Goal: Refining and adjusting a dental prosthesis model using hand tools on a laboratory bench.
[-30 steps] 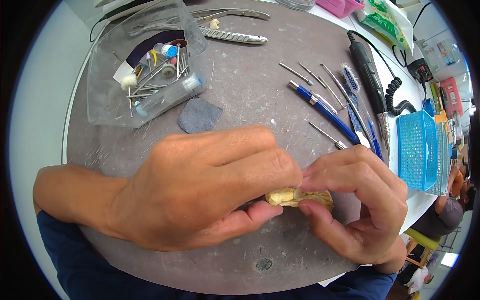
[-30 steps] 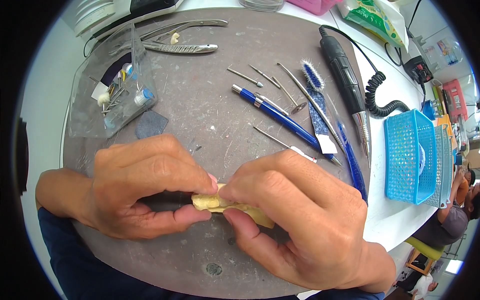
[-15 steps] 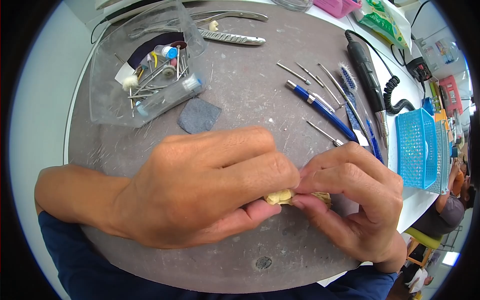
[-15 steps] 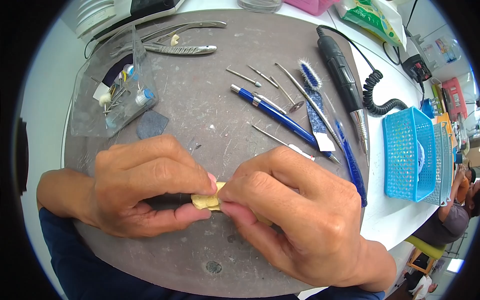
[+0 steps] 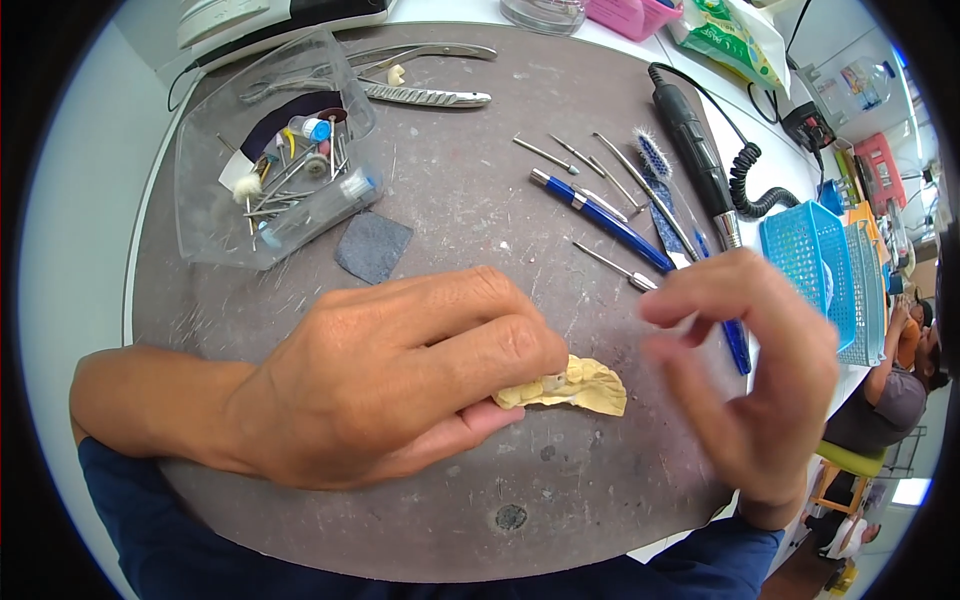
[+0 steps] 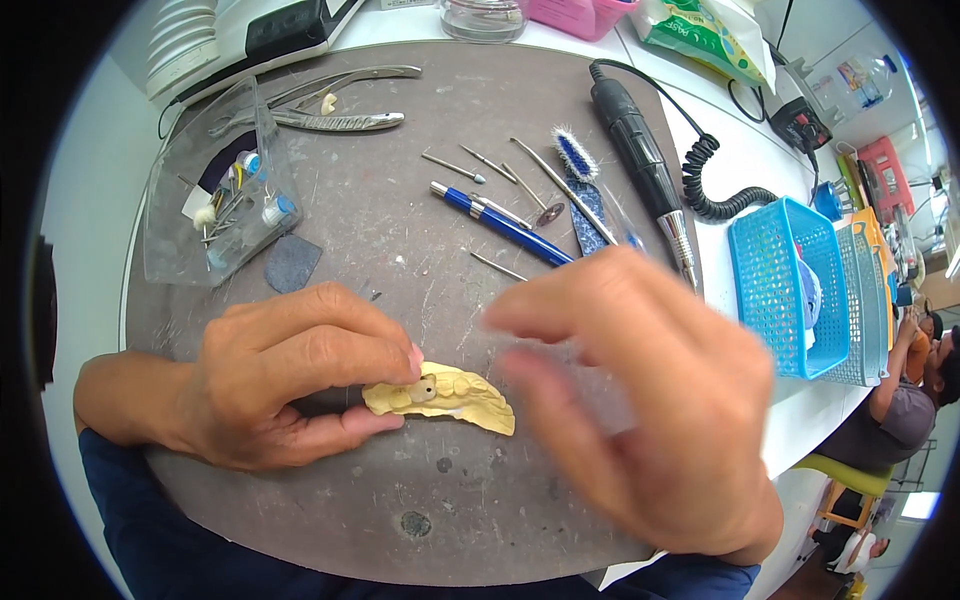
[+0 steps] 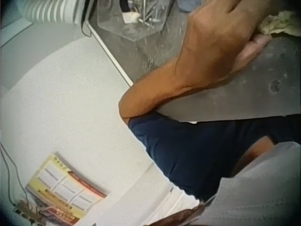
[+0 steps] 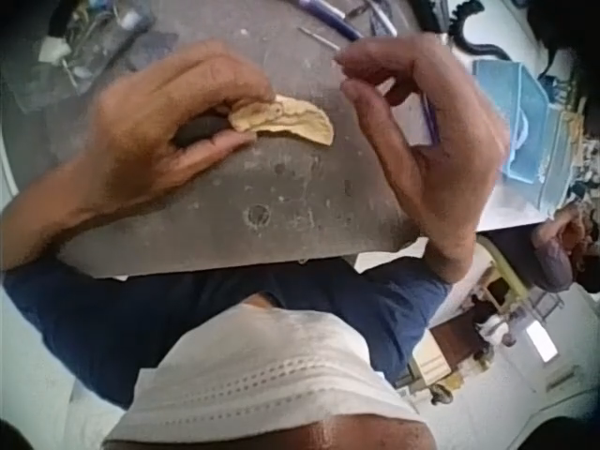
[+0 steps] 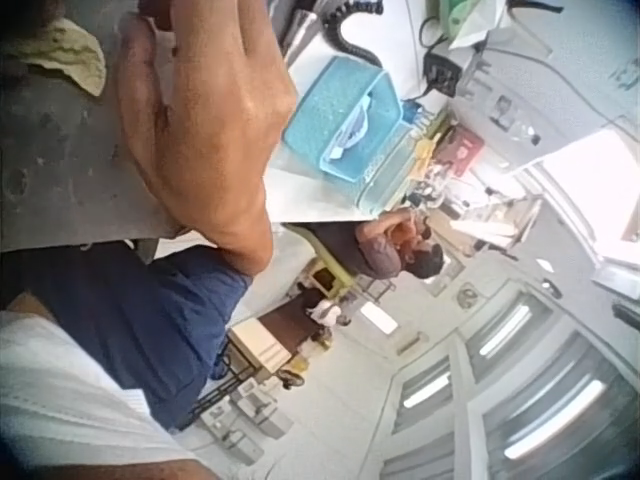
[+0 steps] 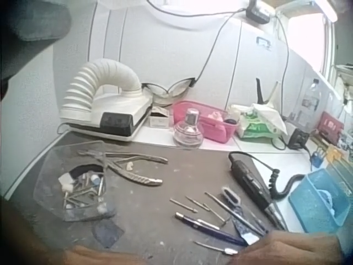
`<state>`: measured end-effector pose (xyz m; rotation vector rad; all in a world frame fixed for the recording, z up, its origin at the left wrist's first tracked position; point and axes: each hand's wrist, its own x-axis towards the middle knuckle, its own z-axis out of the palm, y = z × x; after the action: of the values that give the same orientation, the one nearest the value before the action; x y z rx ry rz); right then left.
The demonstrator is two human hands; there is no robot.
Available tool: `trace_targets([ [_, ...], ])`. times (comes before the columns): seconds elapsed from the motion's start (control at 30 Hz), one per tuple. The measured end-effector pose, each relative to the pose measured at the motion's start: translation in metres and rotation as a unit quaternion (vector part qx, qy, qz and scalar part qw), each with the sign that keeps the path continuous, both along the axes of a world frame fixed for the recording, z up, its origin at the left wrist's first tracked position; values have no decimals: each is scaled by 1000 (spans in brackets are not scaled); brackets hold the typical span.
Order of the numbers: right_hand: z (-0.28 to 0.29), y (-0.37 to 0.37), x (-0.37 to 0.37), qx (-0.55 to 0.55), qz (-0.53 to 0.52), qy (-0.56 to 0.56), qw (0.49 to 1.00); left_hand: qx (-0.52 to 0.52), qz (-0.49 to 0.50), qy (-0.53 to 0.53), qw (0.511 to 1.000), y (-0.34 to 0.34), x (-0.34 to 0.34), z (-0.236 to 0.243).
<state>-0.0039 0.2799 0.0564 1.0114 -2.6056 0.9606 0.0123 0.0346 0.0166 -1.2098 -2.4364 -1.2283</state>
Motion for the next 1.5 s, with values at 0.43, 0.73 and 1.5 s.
trace_targets([
  [0.43,-4,9,-8,192,-94,56,975,-30,5,4,1000,-2,1,2],
  [0.73,-9,6,-10,193,-79,66,976,4,5,8,1000,-6,-2,6],
  [1.5,-1,-8,10,123,7,100,987,84,57,-162,982,-7,-5,7],
])
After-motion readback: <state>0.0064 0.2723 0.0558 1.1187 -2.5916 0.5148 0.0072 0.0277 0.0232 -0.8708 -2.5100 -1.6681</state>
